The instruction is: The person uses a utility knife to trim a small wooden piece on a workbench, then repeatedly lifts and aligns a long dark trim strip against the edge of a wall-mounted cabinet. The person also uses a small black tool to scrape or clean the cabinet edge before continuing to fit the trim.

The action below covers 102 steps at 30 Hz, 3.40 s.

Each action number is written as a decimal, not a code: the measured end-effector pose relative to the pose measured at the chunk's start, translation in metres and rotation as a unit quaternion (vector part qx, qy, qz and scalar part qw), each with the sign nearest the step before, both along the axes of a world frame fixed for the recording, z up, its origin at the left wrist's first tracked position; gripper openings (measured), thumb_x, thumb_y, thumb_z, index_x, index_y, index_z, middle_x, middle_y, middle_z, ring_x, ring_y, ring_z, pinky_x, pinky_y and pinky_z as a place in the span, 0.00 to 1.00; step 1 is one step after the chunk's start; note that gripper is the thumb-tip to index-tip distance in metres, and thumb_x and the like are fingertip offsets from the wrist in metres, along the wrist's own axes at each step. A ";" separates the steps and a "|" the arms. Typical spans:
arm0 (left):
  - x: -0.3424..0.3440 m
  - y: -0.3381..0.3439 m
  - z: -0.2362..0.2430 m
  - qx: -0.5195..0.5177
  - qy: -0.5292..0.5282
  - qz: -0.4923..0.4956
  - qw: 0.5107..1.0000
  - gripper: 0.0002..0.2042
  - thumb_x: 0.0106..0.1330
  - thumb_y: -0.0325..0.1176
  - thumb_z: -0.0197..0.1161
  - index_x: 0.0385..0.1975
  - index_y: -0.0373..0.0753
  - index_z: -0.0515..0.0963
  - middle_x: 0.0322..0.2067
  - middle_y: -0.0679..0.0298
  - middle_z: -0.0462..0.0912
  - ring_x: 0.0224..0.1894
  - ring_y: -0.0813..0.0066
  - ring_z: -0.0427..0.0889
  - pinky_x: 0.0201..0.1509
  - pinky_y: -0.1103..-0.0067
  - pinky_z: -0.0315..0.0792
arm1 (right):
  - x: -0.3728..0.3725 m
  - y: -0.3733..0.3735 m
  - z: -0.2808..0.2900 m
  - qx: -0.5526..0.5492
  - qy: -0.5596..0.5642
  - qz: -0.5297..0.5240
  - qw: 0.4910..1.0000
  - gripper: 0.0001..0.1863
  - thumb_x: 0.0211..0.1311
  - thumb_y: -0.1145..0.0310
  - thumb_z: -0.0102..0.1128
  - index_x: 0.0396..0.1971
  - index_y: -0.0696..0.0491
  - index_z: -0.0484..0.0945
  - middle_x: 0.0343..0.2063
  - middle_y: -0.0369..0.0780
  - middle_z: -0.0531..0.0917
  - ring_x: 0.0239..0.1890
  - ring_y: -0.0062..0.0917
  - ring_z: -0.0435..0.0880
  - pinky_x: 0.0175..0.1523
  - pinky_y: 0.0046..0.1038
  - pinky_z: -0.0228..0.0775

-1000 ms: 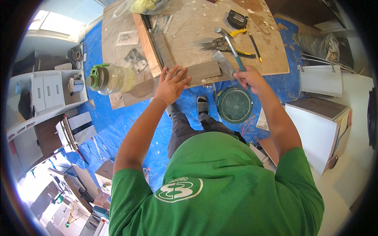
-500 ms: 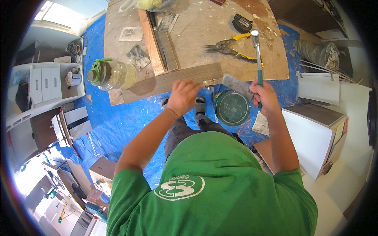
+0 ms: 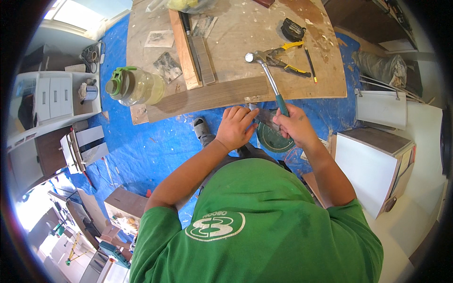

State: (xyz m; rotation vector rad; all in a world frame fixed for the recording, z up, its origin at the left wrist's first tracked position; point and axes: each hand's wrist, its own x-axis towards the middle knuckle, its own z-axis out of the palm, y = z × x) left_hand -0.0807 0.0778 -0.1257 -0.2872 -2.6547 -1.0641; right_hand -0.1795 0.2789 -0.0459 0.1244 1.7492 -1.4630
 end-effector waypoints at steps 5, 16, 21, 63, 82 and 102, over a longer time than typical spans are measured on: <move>0.001 0.001 0.000 -0.026 0.010 -0.001 1.000 0.28 0.56 0.37 0.73 0.59 0.42 0.77 0.52 0.61 0.79 0.56 0.57 0.75 0.61 0.60 0.68 | 0.004 0.000 0.000 0.002 -0.019 0.008 1.000 0.06 0.63 0.74 0.64 0.31 0.52 0.73 0.16 0.29 0.71 0.13 0.13 0.68 0.18 0.20 0.60; -0.006 -0.006 -0.001 -0.052 0.027 -0.031 0.998 0.30 0.52 0.38 0.75 0.58 0.43 0.78 0.53 0.64 0.81 0.58 0.59 0.76 0.62 0.61 0.66 | 0.008 0.004 0.005 -0.002 -0.014 -0.004 1.000 0.08 0.65 0.68 0.66 0.32 0.52 0.74 0.16 0.29 0.71 0.14 0.13 0.67 0.18 0.20 0.59; -0.035 -0.037 -0.004 -0.103 0.016 0.018 0.994 0.28 0.52 0.38 0.74 0.56 0.44 0.79 0.52 0.64 0.82 0.58 0.60 0.76 0.62 0.60 0.65 | 0.002 0.017 0.001 0.028 0.054 -0.047 0.997 0.13 0.68 0.61 0.67 0.32 0.54 0.74 0.15 0.30 0.70 0.13 0.14 0.67 0.18 0.22 0.59; 0.096 -0.173 -0.029 -0.350 -0.139 0.278 0.884 0.32 0.63 0.40 0.68 0.69 0.51 0.71 0.71 0.65 0.69 0.67 0.56 0.68 0.71 0.57 0.60 | -0.041 0.055 -0.164 0.247 0.281 -0.061 0.925 0.25 0.57 0.50 0.76 0.28 0.59 0.79 0.19 0.43 0.80 0.24 0.28 0.79 0.32 0.35 0.71; 0.098 -0.204 0.064 -0.306 0.035 0.020 0.951 0.16 0.60 0.24 0.62 0.48 0.42 0.83 0.44 0.61 0.88 0.42 0.59 0.84 0.45 0.66 0.79 | 0.073 0.190 -0.226 0.275 0.430 -0.168 0.843 0.12 0.48 0.78 0.61 0.36 0.56 0.81 0.33 0.47 0.82 0.40 0.41 0.82 0.47 0.39 0.74; -0.008 -0.098 0.128 -0.084 0.058 -0.426 0.899 0.23 0.67 0.25 0.62 0.62 0.30 0.73 0.56 0.44 0.81 0.58 0.43 0.80 0.61 0.60 0.75 | 0.120 -0.115 0.040 -0.112 0.162 -0.511 0.837 0.25 0.73 0.58 0.59 0.64 0.51 0.68 0.40 0.41 0.83 0.37 0.25 0.82 0.36 0.30 0.77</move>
